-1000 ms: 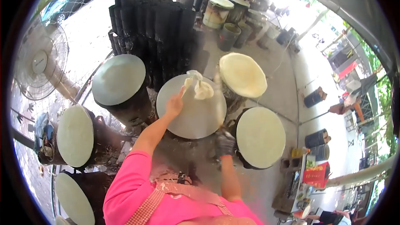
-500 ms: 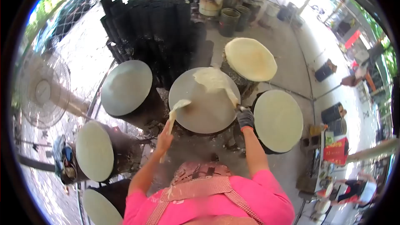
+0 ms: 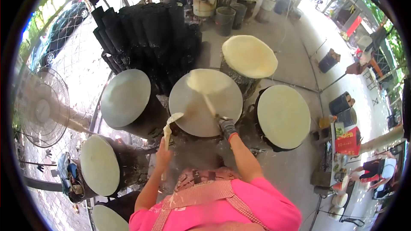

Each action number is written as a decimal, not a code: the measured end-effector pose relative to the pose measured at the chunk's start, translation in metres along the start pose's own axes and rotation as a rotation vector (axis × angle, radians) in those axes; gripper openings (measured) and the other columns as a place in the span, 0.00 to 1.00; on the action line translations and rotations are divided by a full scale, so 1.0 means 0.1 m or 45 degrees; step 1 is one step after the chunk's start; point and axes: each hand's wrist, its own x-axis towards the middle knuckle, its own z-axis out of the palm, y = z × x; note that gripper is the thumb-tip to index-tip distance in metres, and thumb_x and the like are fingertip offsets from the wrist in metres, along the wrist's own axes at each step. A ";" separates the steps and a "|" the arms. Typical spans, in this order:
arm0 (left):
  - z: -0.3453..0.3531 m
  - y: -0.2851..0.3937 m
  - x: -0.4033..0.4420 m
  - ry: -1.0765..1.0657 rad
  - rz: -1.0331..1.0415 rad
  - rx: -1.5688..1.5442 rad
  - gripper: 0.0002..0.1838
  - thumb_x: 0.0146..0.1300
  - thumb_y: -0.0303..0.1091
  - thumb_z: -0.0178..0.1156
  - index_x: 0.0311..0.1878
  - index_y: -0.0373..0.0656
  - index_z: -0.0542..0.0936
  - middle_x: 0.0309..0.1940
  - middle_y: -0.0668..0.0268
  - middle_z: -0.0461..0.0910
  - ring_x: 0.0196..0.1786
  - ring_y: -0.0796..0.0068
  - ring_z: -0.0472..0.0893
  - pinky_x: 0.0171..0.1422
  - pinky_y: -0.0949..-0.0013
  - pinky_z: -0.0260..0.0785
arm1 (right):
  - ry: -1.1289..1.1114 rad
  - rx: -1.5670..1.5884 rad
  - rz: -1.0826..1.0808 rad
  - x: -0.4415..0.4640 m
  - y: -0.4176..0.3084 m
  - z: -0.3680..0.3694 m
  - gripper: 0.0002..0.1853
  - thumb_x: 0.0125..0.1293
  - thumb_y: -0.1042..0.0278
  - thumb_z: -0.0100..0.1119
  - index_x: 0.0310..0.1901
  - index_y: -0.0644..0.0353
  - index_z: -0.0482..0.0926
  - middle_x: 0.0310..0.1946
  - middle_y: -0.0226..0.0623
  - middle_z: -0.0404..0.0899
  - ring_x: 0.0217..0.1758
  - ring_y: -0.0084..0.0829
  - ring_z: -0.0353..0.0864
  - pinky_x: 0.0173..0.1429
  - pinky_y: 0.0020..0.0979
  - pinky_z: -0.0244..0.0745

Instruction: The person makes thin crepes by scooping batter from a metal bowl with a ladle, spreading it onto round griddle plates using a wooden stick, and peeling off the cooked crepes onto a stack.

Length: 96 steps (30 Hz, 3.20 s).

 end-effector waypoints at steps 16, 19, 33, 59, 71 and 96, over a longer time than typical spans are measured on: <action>0.20 0.33 -0.49 0.078 -0.434 -0.511 0.35 0.48 0.23 0.48 0.63 0.49 0.57 0.20 0.65 0.70 0.11 0.76 0.67 0.14 0.72 0.60 | -0.713 1.407 1.161 1.08 0.96 -1.07 0.10 0.53 0.62 0.61 0.34 0.57 0.79 0.18 0.27 0.75 0.14 0.18 0.64 0.17 0.26 0.60; 0.37 0.11 -0.68 0.080 -0.597 -0.715 0.35 0.47 0.22 0.47 0.63 0.50 0.58 0.15 0.68 0.65 0.08 0.79 0.62 0.09 0.74 0.54 | -1.020 1.307 1.181 1.14 0.50 -0.93 0.10 0.53 0.63 0.60 0.35 0.58 0.78 0.18 0.28 0.75 0.14 0.19 0.66 0.18 0.26 0.61; 0.59 0.00 -1.39 0.252 -0.968 -0.976 0.36 0.51 0.17 0.47 0.65 0.54 0.54 0.17 0.69 0.61 0.14 0.82 0.58 0.15 0.77 0.51 | -1.132 1.557 0.728 1.20 0.86 -0.54 0.07 0.59 0.67 0.54 0.37 0.58 0.77 0.22 0.30 0.74 0.20 0.22 0.70 0.22 0.27 0.67; 0.71 -0.14 -2.12 0.295 -1.251 -1.673 0.16 0.54 0.24 0.50 0.42 0.55 0.60 0.13 0.74 0.55 0.11 0.84 0.55 0.12 0.79 0.46 | -1.739 0.806 -0.013 2.01 0.82 -0.87 0.09 0.53 0.65 0.56 0.36 0.55 0.77 0.22 0.29 0.73 0.22 0.23 0.69 0.23 0.26 0.62; 0.39 -0.39 -2.49 0.254 -1.333 -2.082 0.18 0.56 0.23 0.48 0.45 0.58 0.60 0.13 0.73 0.55 0.10 0.85 0.55 0.09 0.79 0.46 | -1.770 0.092 0.041 2.10 0.72 -0.47 0.07 0.52 0.69 0.51 0.34 0.53 0.77 0.22 0.30 0.73 0.19 0.24 0.71 0.19 0.30 0.63; -0.87 -0.83 -3.29 -0.639 -0.825 -2.878 0.25 0.64 0.33 0.40 0.63 0.68 0.54 0.17 0.69 0.58 0.13 0.81 0.60 0.11 0.80 0.56 | -0.183 -0.234 0.539 -2.05 -0.65 -0.79 0.18 0.56 0.49 0.47 0.34 0.53 0.79 0.27 0.45 0.77 0.32 0.42 0.77 0.36 0.39 0.71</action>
